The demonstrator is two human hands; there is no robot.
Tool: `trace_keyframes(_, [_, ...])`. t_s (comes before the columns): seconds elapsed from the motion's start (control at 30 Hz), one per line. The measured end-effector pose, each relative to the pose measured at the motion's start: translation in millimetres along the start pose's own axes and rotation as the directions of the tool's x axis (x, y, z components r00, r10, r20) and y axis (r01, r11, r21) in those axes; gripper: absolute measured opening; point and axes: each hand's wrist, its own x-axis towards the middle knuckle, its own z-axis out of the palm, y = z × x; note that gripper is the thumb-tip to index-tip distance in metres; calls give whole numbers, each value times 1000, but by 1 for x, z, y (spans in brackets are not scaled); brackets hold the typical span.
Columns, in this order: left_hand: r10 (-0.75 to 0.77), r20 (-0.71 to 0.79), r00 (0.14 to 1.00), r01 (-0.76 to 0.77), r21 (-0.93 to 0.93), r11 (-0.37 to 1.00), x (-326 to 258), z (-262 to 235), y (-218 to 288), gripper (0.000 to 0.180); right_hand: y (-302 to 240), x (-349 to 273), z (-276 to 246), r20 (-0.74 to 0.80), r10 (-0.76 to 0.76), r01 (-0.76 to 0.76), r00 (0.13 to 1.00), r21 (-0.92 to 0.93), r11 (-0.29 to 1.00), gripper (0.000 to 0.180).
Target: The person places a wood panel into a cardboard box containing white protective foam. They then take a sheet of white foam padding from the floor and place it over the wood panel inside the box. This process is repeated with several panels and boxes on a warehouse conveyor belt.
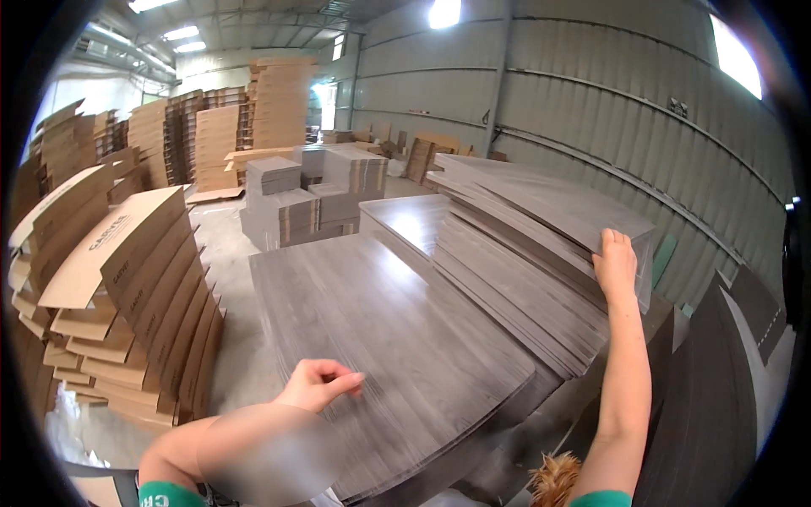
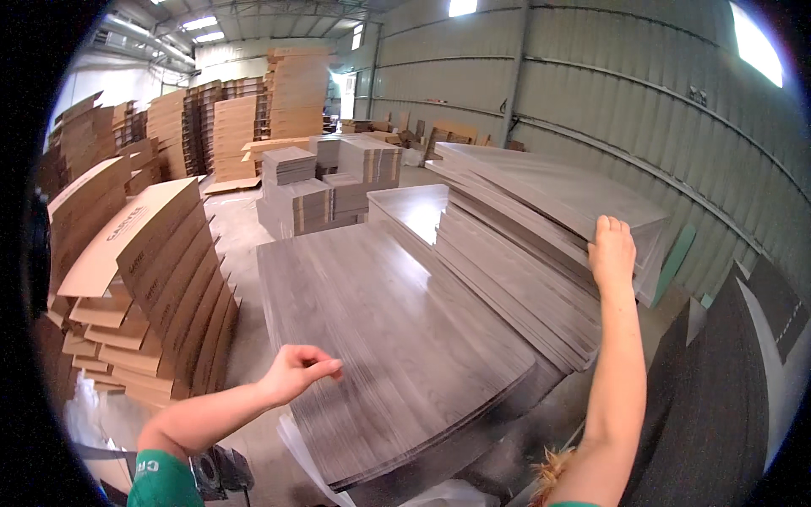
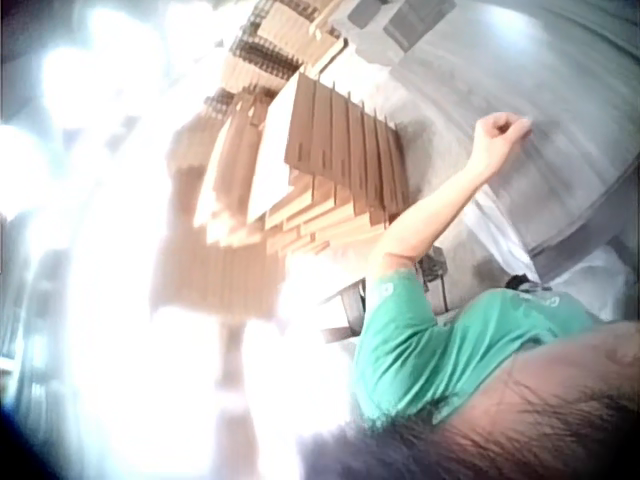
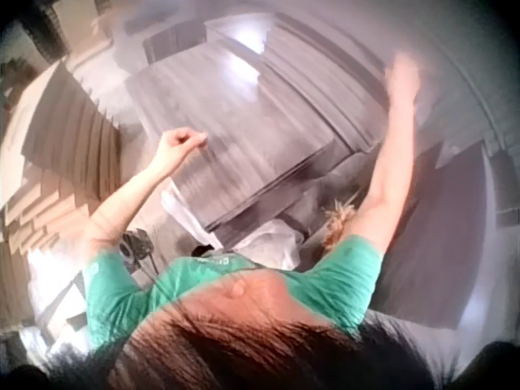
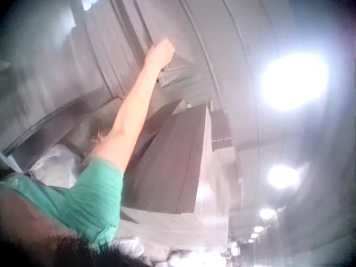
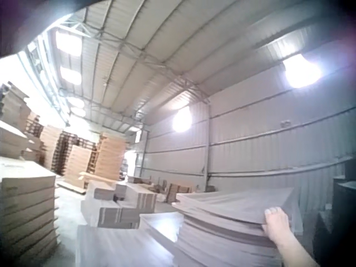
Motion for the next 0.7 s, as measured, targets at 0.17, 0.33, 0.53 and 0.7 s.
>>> trace_keyframes(0.17, [105,43,994,-98,-129,987,63,22,15,20,-3,-20,-30,-3,-93,93,996,59,994,41])
trace_keyframes(0.33, [460,-216,861,-424,193,885,178,7,52,33,14,-79,-106,-132,-67,104,989,297,949,57])
trace_keyframes(0.53, [470,-465,750,-383,273,882,282,-1,111,84,40,-117,-148,3,206,-140,979,742,655,51])
trace_keyframes(0.7, [464,-57,884,-467,-66,882,284,-5,126,85,57,-133,-141,296,567,-517,769,809,280,67])
